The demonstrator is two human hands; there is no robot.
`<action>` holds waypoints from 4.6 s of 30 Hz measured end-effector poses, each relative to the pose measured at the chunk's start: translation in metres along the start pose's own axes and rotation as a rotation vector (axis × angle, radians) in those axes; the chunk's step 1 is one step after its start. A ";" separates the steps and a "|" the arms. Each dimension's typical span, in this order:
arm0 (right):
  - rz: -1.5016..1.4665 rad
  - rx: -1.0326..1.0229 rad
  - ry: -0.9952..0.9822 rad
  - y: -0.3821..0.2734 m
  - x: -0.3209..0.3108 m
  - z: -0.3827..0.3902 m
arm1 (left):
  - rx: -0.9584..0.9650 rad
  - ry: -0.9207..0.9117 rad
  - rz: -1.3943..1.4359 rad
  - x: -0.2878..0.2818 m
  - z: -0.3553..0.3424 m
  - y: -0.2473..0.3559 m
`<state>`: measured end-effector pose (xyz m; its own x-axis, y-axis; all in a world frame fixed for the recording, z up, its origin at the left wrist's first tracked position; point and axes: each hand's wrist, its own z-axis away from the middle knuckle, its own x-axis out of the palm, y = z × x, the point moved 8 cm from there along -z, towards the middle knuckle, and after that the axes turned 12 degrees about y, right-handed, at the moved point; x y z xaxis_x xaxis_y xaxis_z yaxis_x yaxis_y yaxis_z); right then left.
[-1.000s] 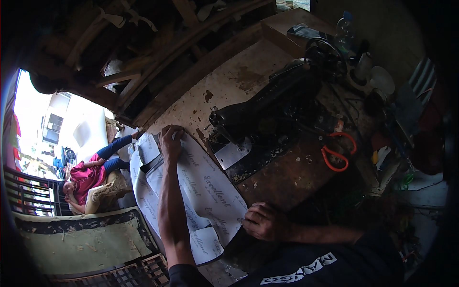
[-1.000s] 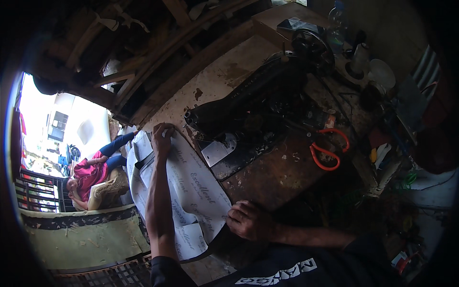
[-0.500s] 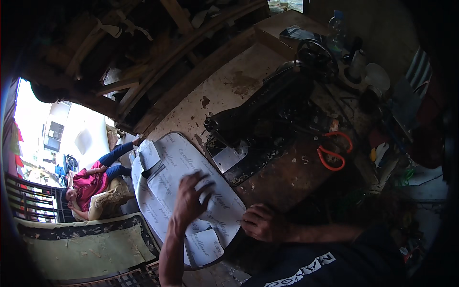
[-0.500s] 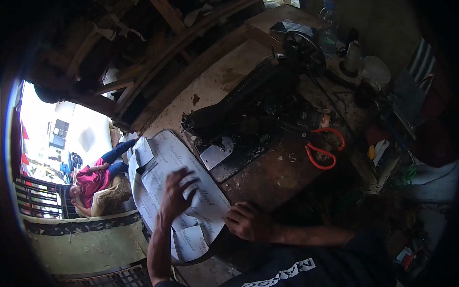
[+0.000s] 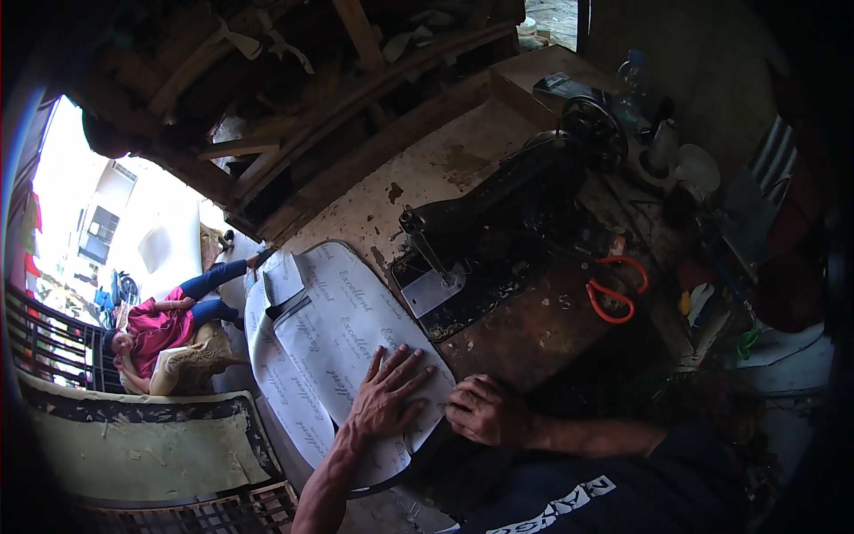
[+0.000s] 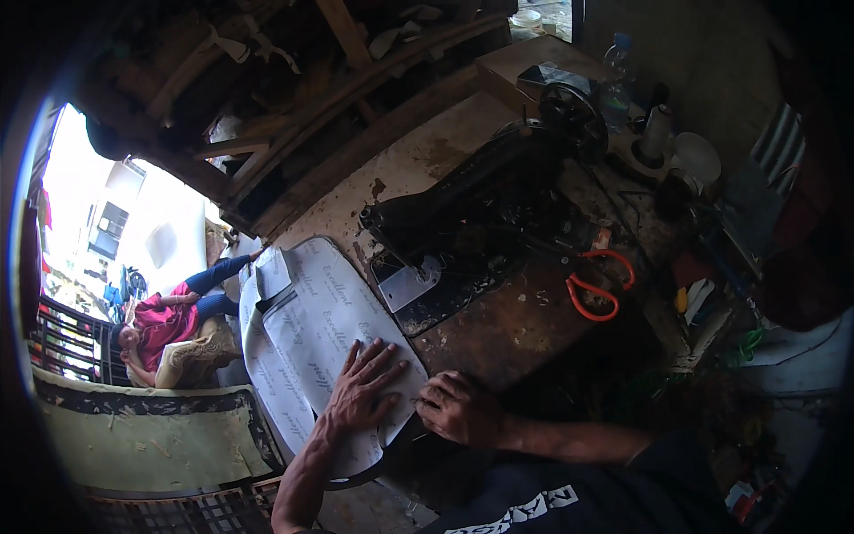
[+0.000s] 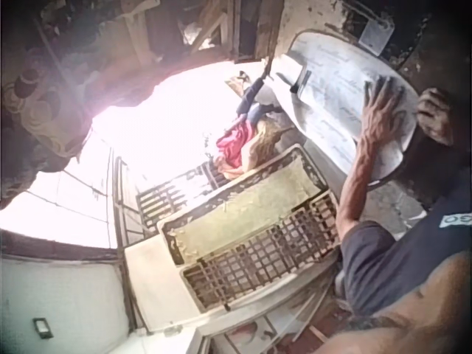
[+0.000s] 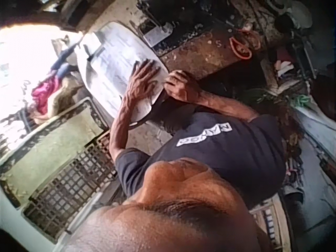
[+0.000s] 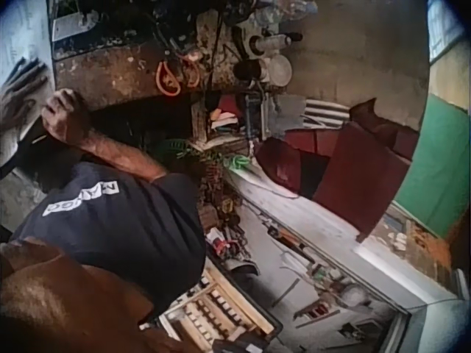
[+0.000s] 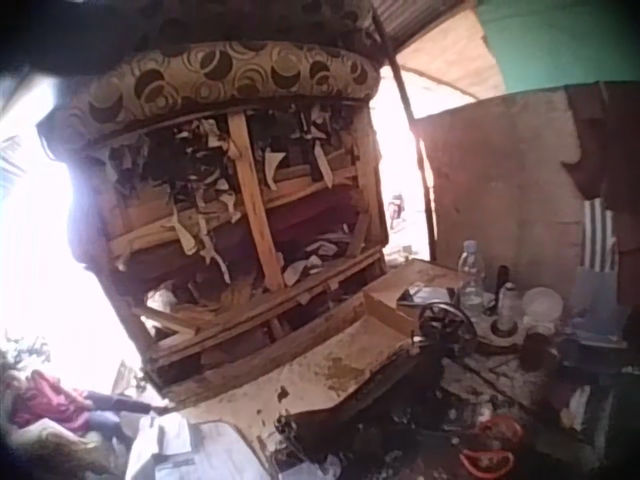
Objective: The person prepares a large piece of vinyl fabric at a sewing machine, trimming an edge with shears and aligning the fabric under the needle.
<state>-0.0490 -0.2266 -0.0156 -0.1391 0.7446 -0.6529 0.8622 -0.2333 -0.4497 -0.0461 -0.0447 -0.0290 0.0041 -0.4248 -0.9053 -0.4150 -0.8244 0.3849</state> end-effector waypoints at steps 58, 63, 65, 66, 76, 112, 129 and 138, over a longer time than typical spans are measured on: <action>0.129 0.138 0.115 0.183 -0.020 -0.112 | 0.199 -0.095 0.011 0.006 -0.119 -0.025; 0.135 0.125 0.051 0.194 -0.001 -0.102 | 0.021 -0.115 -0.100 0.003 -0.127 -0.005; 0.264 0.057 0.095 0.183 -0.013 -0.102 | -0.018 -0.092 -0.151 0.015 -0.129 0.003; 0.262 0.054 0.094 0.177 -0.016 -0.101 | -0.048 -0.071 -0.201 0.019 -0.128 0.002; 0.081 0.160 0.093 0.161 -0.030 -0.085 | -0.048 0.145 -0.120 0.023 -0.116 -0.005; 0.032 0.311 0.186 0.160 -0.171 -0.116 | -0.043 0.013 -0.121 0.020 -0.124 -0.003; 0.023 0.370 0.350 0.176 -0.227 -0.114 | -0.057 0.095 -0.058 0.019 -0.117 -0.010; 0.097 0.353 0.400 0.166 -0.255 -0.121 | -0.076 0.060 -0.061 0.024 -0.121 -0.009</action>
<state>0.1883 -0.3795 0.1494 0.1893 0.8731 -0.4494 0.6361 -0.4576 -0.6212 0.0673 -0.0926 -0.0322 0.0828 -0.3926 -0.9160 -0.3425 -0.8743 0.3438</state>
